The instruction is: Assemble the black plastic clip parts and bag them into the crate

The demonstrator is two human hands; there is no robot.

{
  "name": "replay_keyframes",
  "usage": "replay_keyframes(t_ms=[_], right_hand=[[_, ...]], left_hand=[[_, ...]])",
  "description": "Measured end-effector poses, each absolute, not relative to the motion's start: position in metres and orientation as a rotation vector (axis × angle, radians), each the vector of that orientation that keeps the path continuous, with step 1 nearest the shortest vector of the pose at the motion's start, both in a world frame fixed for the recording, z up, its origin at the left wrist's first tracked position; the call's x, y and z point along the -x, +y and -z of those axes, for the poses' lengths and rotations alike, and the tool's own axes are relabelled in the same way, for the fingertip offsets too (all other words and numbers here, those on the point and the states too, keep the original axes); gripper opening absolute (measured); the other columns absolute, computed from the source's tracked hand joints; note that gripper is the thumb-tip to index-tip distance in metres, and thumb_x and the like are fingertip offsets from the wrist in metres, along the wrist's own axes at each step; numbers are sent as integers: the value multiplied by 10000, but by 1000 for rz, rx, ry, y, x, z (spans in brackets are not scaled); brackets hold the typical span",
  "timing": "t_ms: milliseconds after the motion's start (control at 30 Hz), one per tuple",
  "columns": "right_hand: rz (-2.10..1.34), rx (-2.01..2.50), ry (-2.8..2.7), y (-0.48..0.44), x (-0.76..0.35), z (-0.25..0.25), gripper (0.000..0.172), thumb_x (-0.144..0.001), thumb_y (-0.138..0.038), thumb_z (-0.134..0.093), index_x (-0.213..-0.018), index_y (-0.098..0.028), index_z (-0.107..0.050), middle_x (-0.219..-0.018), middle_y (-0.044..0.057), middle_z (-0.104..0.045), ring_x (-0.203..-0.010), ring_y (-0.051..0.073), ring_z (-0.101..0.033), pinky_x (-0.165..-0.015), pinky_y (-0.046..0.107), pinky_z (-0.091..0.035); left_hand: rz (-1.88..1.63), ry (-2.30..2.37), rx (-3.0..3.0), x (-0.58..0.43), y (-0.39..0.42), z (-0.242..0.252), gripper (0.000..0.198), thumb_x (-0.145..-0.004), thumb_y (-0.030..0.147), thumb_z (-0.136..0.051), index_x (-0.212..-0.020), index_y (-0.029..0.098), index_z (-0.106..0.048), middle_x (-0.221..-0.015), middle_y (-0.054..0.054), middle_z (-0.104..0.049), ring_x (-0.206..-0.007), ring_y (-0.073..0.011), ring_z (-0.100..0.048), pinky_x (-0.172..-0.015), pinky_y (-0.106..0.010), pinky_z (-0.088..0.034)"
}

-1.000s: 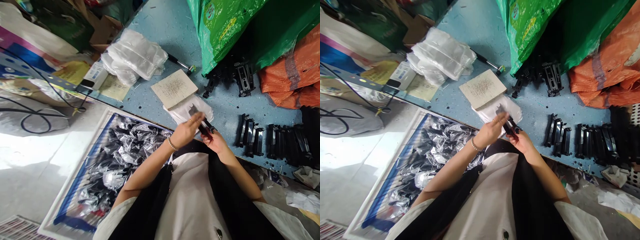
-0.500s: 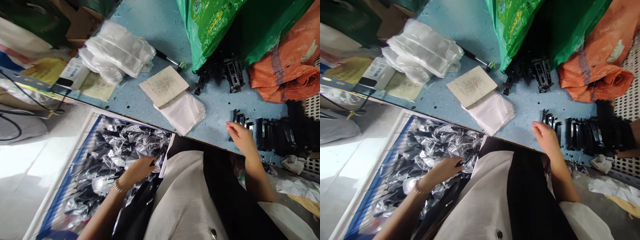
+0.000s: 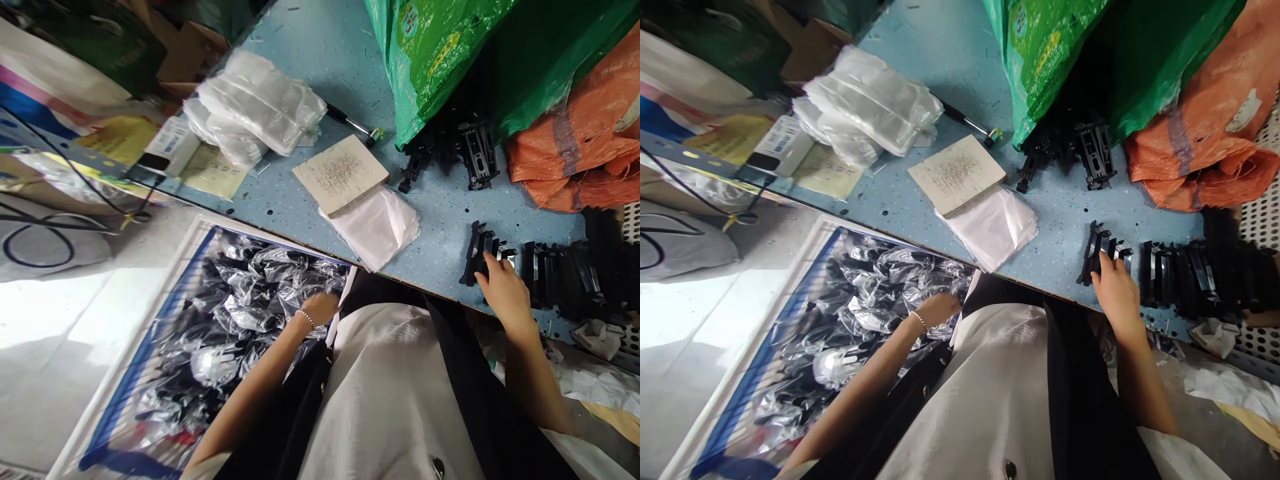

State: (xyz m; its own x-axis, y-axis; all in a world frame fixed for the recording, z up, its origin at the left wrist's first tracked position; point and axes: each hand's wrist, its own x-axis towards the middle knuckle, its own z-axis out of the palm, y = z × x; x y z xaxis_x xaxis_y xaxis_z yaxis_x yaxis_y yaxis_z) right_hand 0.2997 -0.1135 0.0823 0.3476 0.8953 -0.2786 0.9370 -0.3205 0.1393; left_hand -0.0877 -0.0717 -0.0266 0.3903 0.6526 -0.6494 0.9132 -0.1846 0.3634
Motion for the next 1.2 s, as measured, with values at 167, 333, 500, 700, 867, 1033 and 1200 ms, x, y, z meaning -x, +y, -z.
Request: replay_keyframes(t_ms=[167,333,500,700,867,1033,1200], right_hand=[[277,-2442,1657,-107,-297,-61,412,-990,-318,-508,-1337,-110,-582,-1173,219,-697,-986,342,-704,-770,401,-525],[729,-2712,1765,-112,-312,-51,301,-916,-356,-559,-1130,-191,-694,-1068,134,-748,-947,297,-702,-822,409,-530],[2232,-2860,1486,-116,-288,-53,278,-788,-504,-690,-869,-238,-699,-794,21,-724,-684,192,-657,-644,327,-539],[3319,-2038,523,-94,-215,-36,207,-712,-377,-767,-790,-200,-692,-769,65,-748,-650,190,-677,-483,266,-489],[3395,-2143,326,-93,-208,-26,147,-715,-273,-805,-776,-197,-695,-697,34,-718,-636,159,-674,-482,219,-510],[3552,-1791,87,-99,-213,-28,156,-839,-270,-721,-944,-155,-737,-910,90,-760,-685,122,-660,-478,177,-517],[3543,-1849,141,-100,-212,-11,146,-884,-269,-701,-981,-166,-736,-808,47,-732,-614,88,-606,-510,163,-546]], left_hand=[[-402,1410,-2290,11,-16,-4,242,-982,296,-575,-1135,172,-716,-1167,-142,-704,-1023,-250,-676,-921,-364,-539],[-550,1411,-2165,-30,21,0,128,-854,107,-664,-742,164,-639,-922,-110,-684,-883,-231,-656,-819,-356,-558],[-660,1290,-1389,-6,46,7,147,-791,207,-702,-758,185,-561,-638,25,-608,-576,-133,-587,-596,-260,-505],[-731,1288,-1301,-4,43,8,119,-704,78,-590,-771,175,-582,-647,28,-630,-558,-111,-580,-570,-222,-473],[-677,1312,-1290,0,33,5,139,-749,176,-620,-887,173,-609,-644,27,-650,-539,-111,-574,-548,-214,-462],[-735,1213,-1305,-3,30,2,161,-852,200,-557,-1011,184,-535,-714,14,-699,-536,-100,-599,-564,-208,-479],[-773,1400,-1707,10,26,-6,133,-872,123,-522,-968,180,-594,-877,-48,-754,-808,-169,-720,-803,-304,-573]])
